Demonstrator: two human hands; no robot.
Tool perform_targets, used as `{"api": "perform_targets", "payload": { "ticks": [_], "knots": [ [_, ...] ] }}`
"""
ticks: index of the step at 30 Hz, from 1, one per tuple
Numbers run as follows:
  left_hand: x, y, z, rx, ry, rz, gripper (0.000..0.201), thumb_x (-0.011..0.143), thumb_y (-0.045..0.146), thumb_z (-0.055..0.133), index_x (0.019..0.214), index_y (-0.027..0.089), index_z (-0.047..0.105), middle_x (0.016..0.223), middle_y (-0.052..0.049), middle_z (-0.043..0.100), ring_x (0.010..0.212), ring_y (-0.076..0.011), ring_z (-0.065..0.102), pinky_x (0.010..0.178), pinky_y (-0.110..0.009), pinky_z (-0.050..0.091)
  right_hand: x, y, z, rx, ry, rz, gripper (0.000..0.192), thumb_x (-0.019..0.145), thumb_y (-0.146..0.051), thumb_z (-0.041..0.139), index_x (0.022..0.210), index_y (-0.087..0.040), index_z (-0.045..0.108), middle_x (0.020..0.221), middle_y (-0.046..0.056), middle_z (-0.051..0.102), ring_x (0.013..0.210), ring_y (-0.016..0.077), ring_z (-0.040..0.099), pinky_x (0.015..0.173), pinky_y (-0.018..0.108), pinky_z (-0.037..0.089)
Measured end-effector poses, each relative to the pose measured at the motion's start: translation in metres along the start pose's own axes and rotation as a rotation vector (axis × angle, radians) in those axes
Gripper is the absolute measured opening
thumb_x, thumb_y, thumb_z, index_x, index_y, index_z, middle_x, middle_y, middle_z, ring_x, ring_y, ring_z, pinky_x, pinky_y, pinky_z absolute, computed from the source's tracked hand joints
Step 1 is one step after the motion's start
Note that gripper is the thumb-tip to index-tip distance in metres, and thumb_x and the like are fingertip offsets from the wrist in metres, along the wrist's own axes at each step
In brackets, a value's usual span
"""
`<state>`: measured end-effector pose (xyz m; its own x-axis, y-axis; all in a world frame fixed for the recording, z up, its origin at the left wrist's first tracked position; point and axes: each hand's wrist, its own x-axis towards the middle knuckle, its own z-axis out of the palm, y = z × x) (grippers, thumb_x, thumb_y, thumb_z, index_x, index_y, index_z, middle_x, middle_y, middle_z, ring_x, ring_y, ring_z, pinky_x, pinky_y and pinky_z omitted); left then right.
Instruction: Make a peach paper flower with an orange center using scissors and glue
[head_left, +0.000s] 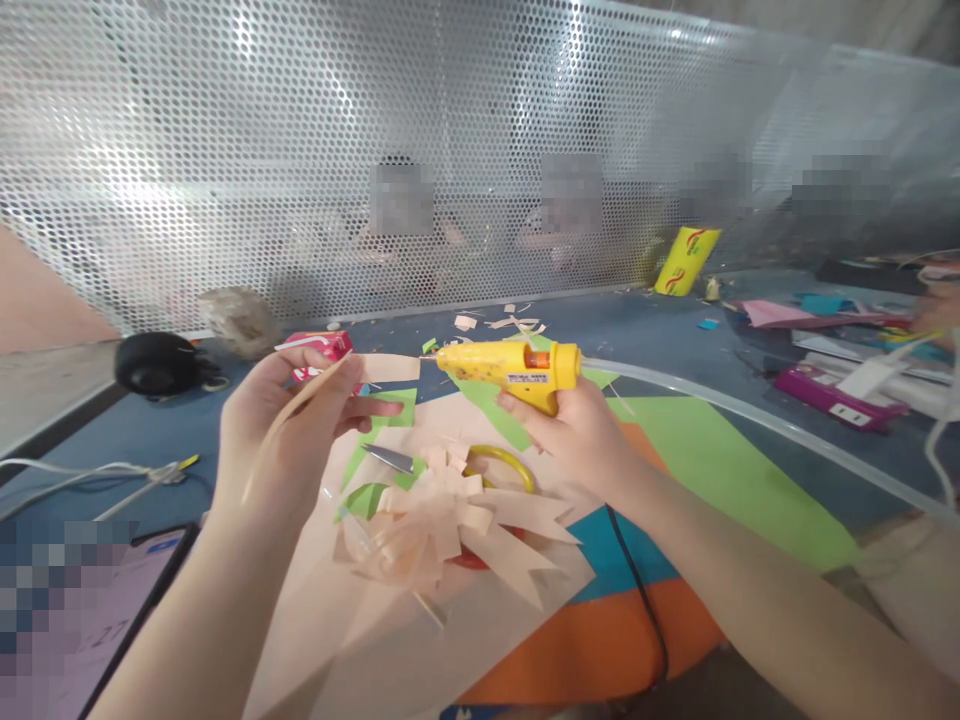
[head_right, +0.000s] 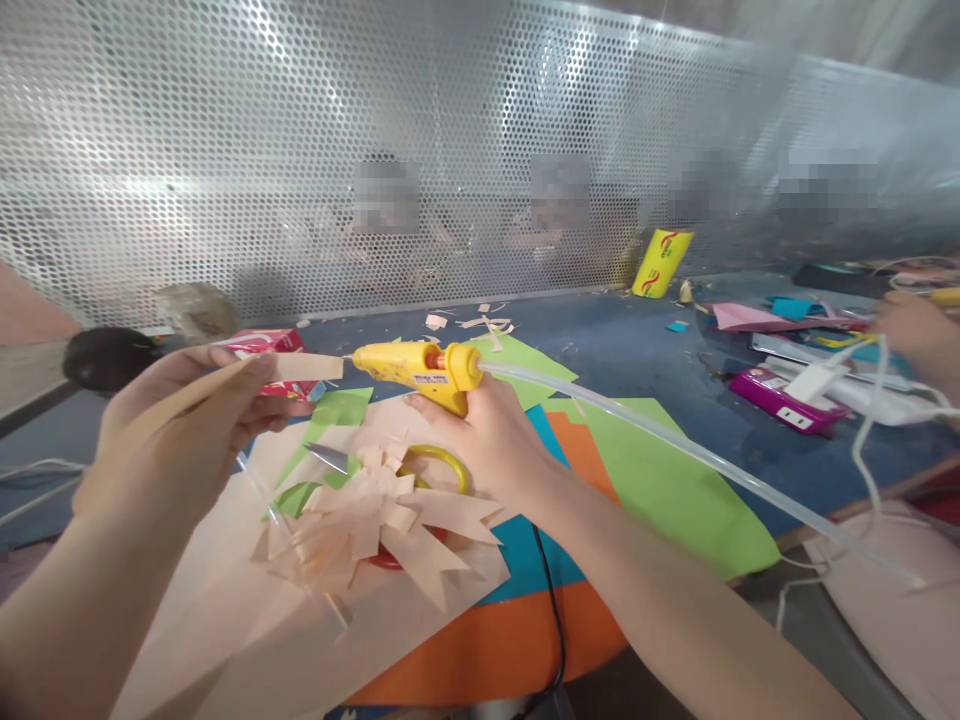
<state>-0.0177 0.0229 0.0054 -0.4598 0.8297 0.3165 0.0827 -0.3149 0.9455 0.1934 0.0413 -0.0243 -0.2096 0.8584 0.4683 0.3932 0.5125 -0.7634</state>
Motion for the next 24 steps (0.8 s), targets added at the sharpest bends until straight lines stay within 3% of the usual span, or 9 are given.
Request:
{"api": "perform_targets", "payload": {
  "ticks": [3, 8, 10, 14, 16, 20, 24],
  "knots": [
    [0.0, 0.003, 0.002, -0.042, 0.004, -0.053, 0.023, 0.061, 0.02, 0.071, 0.066, 0.02, 0.049, 0.046, 0.005, 0.058, 0.037, -0.0149, 0.061, 0.038, -0.018, 0.047, 0.0, -0.001, 0.0, 0.001, -0.001, -0.008, 0.024, 0.08, -0.043, 0.055, 0.084, -0.019, 0.058, 0.06, -0.002, 0.055, 0.052, 0.0128, 0.052, 0.05, 0.025, 0.042],
    [-0.002, 0.005, 0.001, -0.103, -0.065, -0.011, 0.02, 0.064, 0.019, 0.07, 0.067, 0.021, 0.05, 0.047, 0.005, 0.058, 0.038, -0.0146, 0.061, 0.038, -0.018, 0.045, 0.002, 0.001, 0.002, -0.006, -0.026, 0.015, 0.022, 0.079, -0.04, 0.057, 0.085, -0.019, 0.06, 0.067, 0.0, 0.061, 0.056, 0.0137, 0.057, 0.05, 0.024, 0.044],
    [-0.001, 0.003, 0.0, -0.11, -0.068, -0.009, 0.021, 0.063, 0.019, 0.071, 0.066, 0.021, 0.05, 0.047, 0.005, 0.058, 0.038, -0.0151, 0.061, 0.038, -0.019, 0.045, 0.006, 0.004, 0.001, 0.006, -0.036, 0.055, 0.021, 0.078, -0.039, 0.058, 0.083, -0.018, 0.06, 0.063, 0.0, 0.06, 0.049, 0.0127, 0.056, 0.047, 0.024, 0.044],
    [0.0, -0.001, -0.001, -0.058, -0.072, -0.053, 0.025, 0.06, 0.026, 0.075, 0.067, 0.02, 0.053, 0.051, 0.006, 0.06, 0.042, -0.014, 0.062, 0.041, -0.019, 0.046, 0.022, 0.016, -0.007, 0.228, -0.006, 0.264, 0.026, 0.079, -0.041, 0.059, 0.088, -0.016, 0.056, 0.058, -0.001, 0.06, 0.033, 0.0104, 0.052, 0.036, 0.022, 0.042],
    [-0.001, -0.002, 0.0, 0.014, -0.056, -0.111, 0.024, 0.06, 0.032, 0.076, 0.068, 0.017, 0.058, 0.052, 0.004, 0.062, 0.044, -0.0133, 0.063, 0.044, -0.02, 0.048, 0.033, 0.027, -0.013, 0.438, 0.043, 0.439, 0.023, 0.08, -0.037, 0.06, 0.088, -0.016, 0.054, 0.065, 0.001, 0.064, 0.037, 0.0117, 0.057, 0.039, 0.023, 0.048],
    [-0.005, -0.005, 0.003, 0.149, -0.074, -0.161, 0.028, 0.06, 0.038, 0.074, 0.068, 0.013, 0.064, 0.053, -0.002, 0.065, 0.047, -0.0152, 0.063, 0.049, -0.023, 0.049, 0.053, 0.056, -0.023, 0.464, 0.067, 0.611, 0.029, 0.088, -0.04, 0.049, 0.082, -0.012, 0.056, 0.066, 0.007, 0.065, 0.048, 0.0151, 0.062, 0.044, 0.026, 0.051],
    [-0.008, -0.009, 0.004, 0.298, -0.186, -0.116, 0.032, 0.063, 0.044, 0.07, 0.072, 0.013, 0.067, 0.058, -0.005, 0.069, 0.051, -0.0151, 0.062, 0.049, -0.023, 0.045, 0.065, 0.084, -0.032, 0.409, 0.151, 0.762, 0.029, 0.089, -0.036, 0.05, 0.105, -0.013, 0.056, 0.098, 0.009, 0.063, 0.077, 0.0168, 0.063, 0.066, 0.033, 0.053]
  ]
}}
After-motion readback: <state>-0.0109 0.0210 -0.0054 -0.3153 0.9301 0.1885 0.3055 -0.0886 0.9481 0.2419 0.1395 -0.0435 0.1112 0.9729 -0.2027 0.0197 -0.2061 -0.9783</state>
